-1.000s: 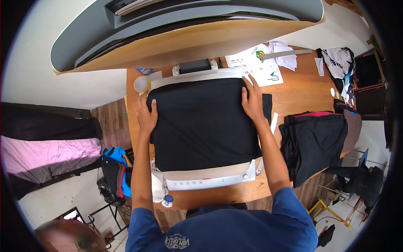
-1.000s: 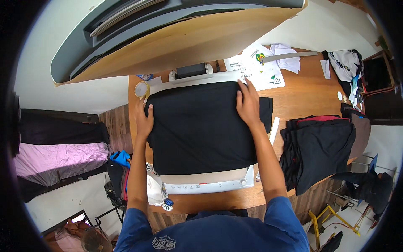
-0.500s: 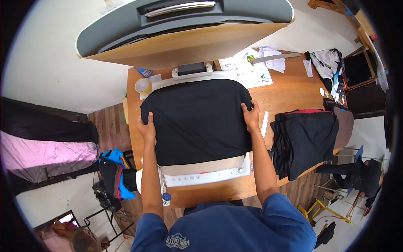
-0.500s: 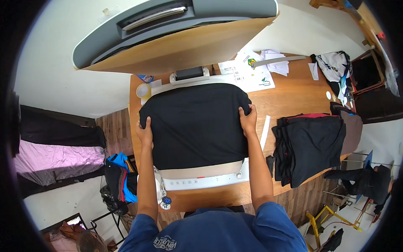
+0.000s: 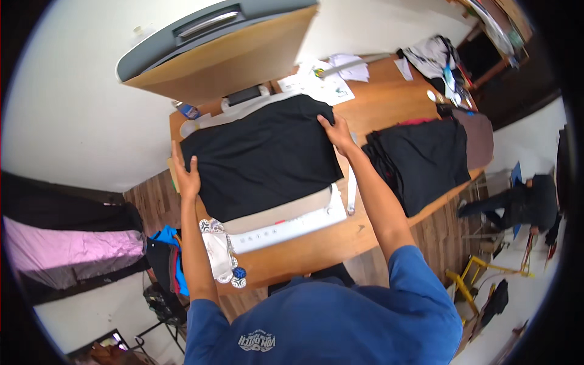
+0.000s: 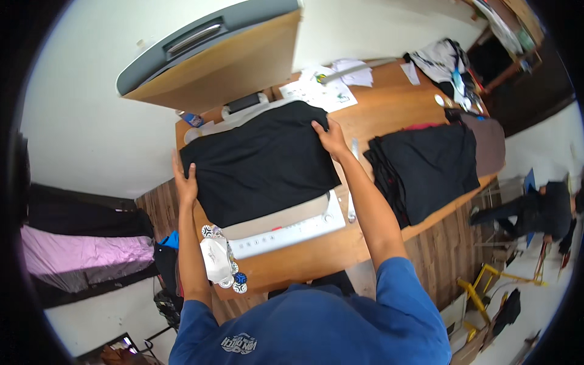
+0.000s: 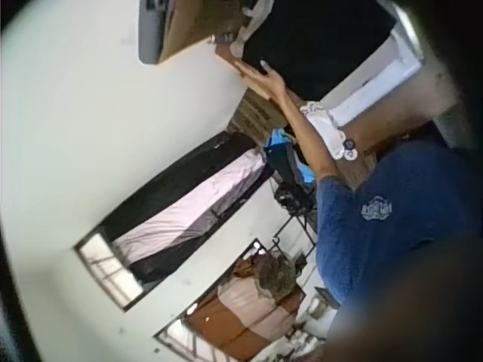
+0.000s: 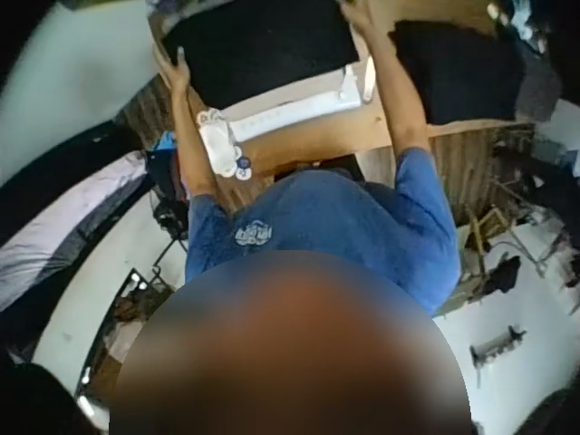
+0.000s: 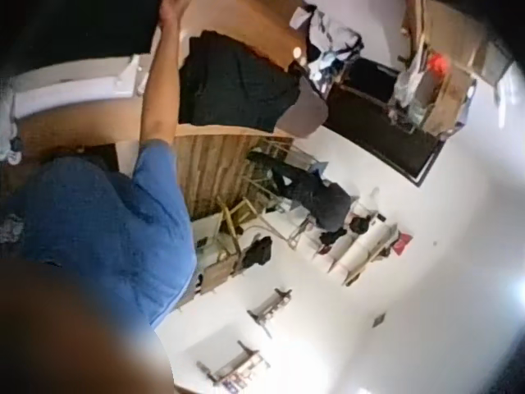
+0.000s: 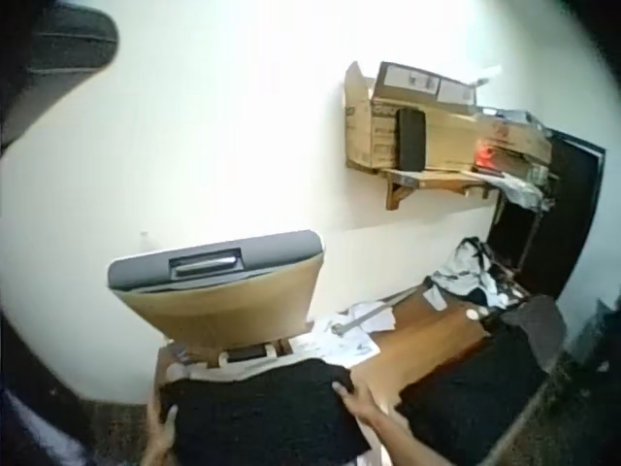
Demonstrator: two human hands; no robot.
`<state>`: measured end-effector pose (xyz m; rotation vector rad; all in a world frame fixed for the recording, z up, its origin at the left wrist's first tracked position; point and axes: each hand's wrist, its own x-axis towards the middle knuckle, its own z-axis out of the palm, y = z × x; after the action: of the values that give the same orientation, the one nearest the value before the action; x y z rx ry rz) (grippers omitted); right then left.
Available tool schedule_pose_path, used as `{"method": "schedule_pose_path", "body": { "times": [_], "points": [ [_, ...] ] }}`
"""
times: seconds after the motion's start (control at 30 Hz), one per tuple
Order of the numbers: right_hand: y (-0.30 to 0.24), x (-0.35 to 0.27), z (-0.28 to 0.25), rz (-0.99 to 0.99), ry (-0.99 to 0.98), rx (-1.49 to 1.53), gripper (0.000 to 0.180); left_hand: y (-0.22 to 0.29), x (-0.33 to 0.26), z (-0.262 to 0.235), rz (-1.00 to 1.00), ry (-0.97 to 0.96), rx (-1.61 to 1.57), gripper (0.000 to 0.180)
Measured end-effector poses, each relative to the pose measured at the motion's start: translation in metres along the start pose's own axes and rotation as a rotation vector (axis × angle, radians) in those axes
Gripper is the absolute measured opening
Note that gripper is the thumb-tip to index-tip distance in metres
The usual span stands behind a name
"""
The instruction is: Aligning a circular design on black t-shirts using a ruler and applying them with a heat press.
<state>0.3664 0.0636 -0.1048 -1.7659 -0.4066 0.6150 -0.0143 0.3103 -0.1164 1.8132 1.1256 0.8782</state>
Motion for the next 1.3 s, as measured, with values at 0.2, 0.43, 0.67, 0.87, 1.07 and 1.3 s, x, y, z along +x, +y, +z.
{"method": "schedule_pose_path", "body": {
  "times": [0.2,0.43,0.67,0.87,1.07,1.3],
  "points": [
    [-0.025,-0.05,-0.072,-0.275,-0.04,-0.072,0.026,0.087,-0.039,-0.031,-0.025,-0.335,0.018,0.046],
    [-0.065,-0.128,-0.27,-0.197,0.25,0.116,0.025,0.238,-0.14,0.02,0.115,-0.37,-0.289,0.051],
    [-0.056,-0.104,-0.537,-0.345,0.304,0.206,0.046,0.351,-0.252,0.187,0.347,-0.353,-0.405,0.054],
    [0.068,0.033,-0.673,-0.199,0.237,0.038,0.049,0.322,-0.256,0.413,0.025,-0.595,-0.094,0.049],
    [0.188,0.075,-0.665,-0.38,0.579,-0.631,0.049,0.298,-0.318,0.531,0.049,-0.391,0.076,0.064],
    [0.213,-0.016,-0.599,-0.442,0.159,-1.07,0.043,0.293,-0.406,0.566,0.049,-0.422,0.466,0.068]
  ]
}}
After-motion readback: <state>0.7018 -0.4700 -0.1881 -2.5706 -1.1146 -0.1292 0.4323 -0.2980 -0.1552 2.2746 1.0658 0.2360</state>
